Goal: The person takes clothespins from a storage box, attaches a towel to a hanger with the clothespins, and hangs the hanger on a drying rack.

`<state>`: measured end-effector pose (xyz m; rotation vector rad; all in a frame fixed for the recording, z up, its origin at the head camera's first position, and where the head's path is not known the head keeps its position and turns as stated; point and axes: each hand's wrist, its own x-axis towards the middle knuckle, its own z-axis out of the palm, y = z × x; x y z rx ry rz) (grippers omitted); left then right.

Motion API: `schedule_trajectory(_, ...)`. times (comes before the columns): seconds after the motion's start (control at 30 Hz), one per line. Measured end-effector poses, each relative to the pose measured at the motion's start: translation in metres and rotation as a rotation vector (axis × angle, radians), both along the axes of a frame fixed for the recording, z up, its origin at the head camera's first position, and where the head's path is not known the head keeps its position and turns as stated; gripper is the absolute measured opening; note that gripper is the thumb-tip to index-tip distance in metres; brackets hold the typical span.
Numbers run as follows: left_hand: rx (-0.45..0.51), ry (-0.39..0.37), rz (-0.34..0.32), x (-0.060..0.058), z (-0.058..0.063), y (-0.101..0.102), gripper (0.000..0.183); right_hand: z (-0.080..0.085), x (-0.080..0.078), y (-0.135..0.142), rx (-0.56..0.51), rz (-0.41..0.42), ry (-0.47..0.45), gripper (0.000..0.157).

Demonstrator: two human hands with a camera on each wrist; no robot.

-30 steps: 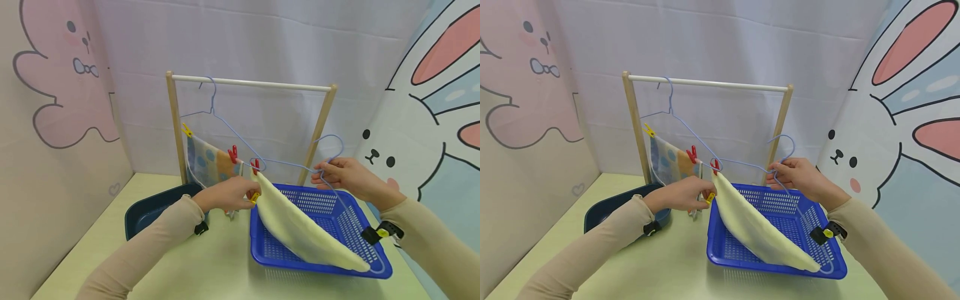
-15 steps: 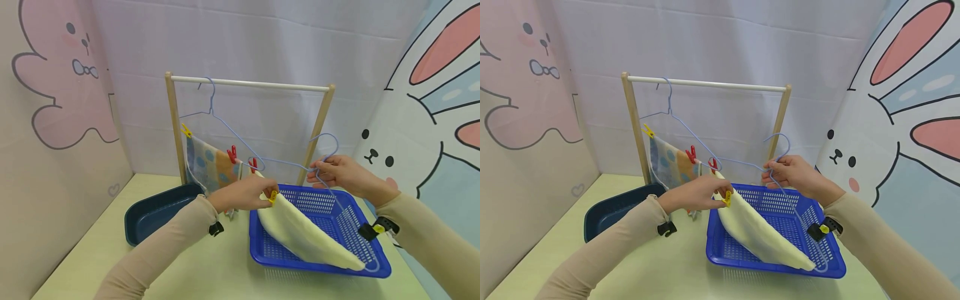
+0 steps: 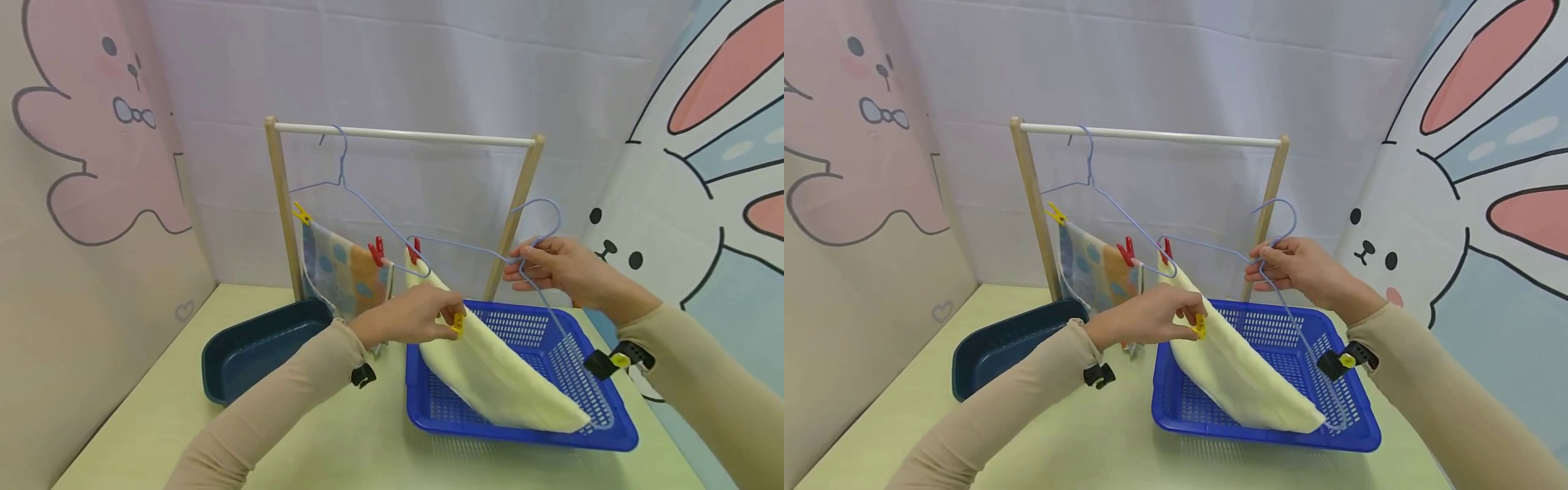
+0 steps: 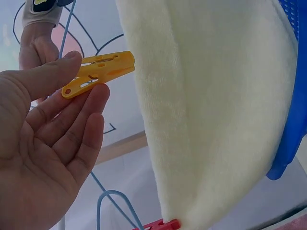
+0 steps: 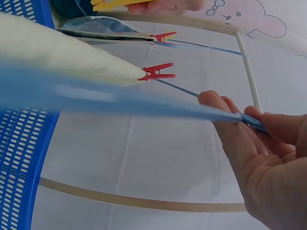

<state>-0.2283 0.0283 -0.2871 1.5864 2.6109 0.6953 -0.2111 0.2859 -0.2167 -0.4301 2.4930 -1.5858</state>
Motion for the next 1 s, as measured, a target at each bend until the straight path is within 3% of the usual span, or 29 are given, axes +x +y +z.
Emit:
schedule_trajectory(0.4,0.075,0.060,-0.019,0.005,-0.004,0.012,0.016,0.008,-0.010,0.000,-0.059,0.012,0.000,0.051)
schedule_trajectory(1.0,0.207,0.194,-0.136,0.010,-0.010,0.028,0.010,0.004,-0.020,-0.004,-0.107,0.037,-0.025,0.047)
